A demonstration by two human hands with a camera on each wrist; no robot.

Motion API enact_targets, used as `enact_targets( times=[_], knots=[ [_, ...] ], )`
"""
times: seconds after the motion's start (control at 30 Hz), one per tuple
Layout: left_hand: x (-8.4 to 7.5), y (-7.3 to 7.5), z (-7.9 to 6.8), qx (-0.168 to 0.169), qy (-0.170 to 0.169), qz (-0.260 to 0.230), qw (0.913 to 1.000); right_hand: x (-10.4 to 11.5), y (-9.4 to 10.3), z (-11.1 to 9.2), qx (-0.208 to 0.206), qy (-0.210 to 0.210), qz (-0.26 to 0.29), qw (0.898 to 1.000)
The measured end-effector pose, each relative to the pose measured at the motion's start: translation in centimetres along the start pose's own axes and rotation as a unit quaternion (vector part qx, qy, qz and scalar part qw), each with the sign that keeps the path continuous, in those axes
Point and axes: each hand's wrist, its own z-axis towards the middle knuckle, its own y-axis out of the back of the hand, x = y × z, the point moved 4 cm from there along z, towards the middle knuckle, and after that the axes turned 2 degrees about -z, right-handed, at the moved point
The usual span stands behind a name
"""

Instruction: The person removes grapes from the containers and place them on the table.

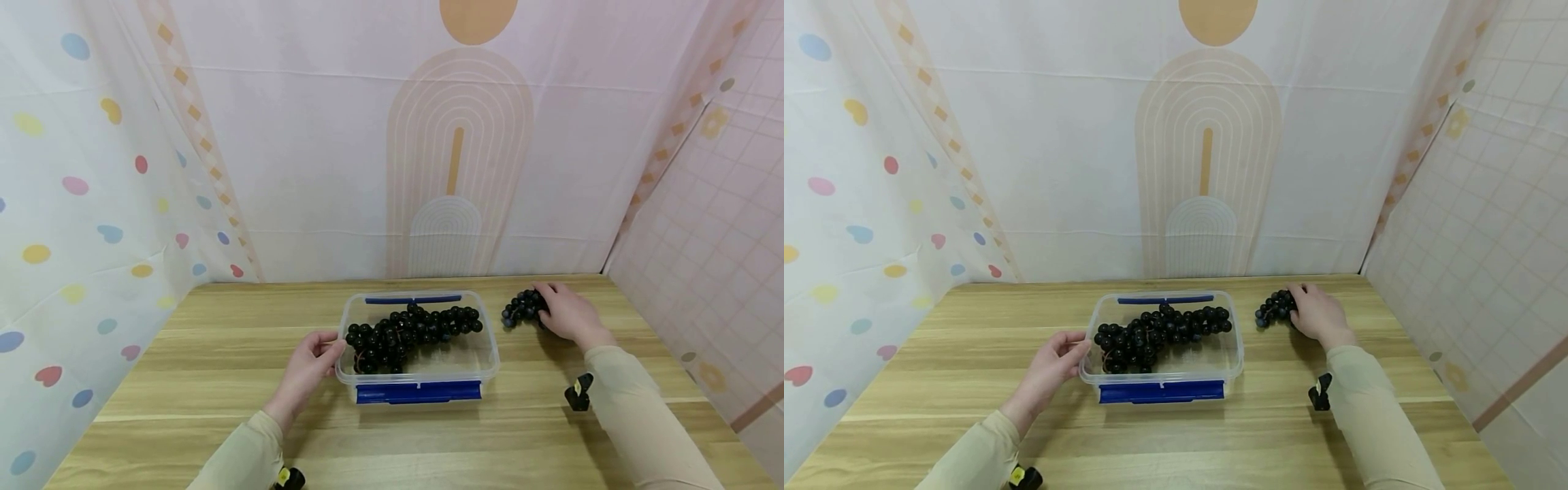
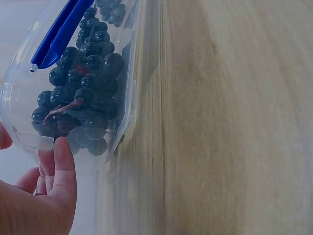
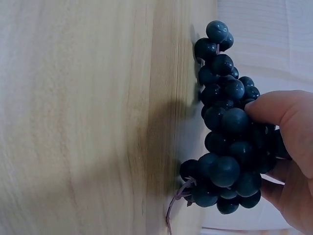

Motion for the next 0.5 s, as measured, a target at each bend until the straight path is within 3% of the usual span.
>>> enact_targets(
  times=[0.5],
  knots=[
    [0.12,-0.07,0.02,0.0,-0.012,-0.004,0.9999,0.27,0.45,-0.35,-0.014,0.004,0.015,1.0]
  ],
)
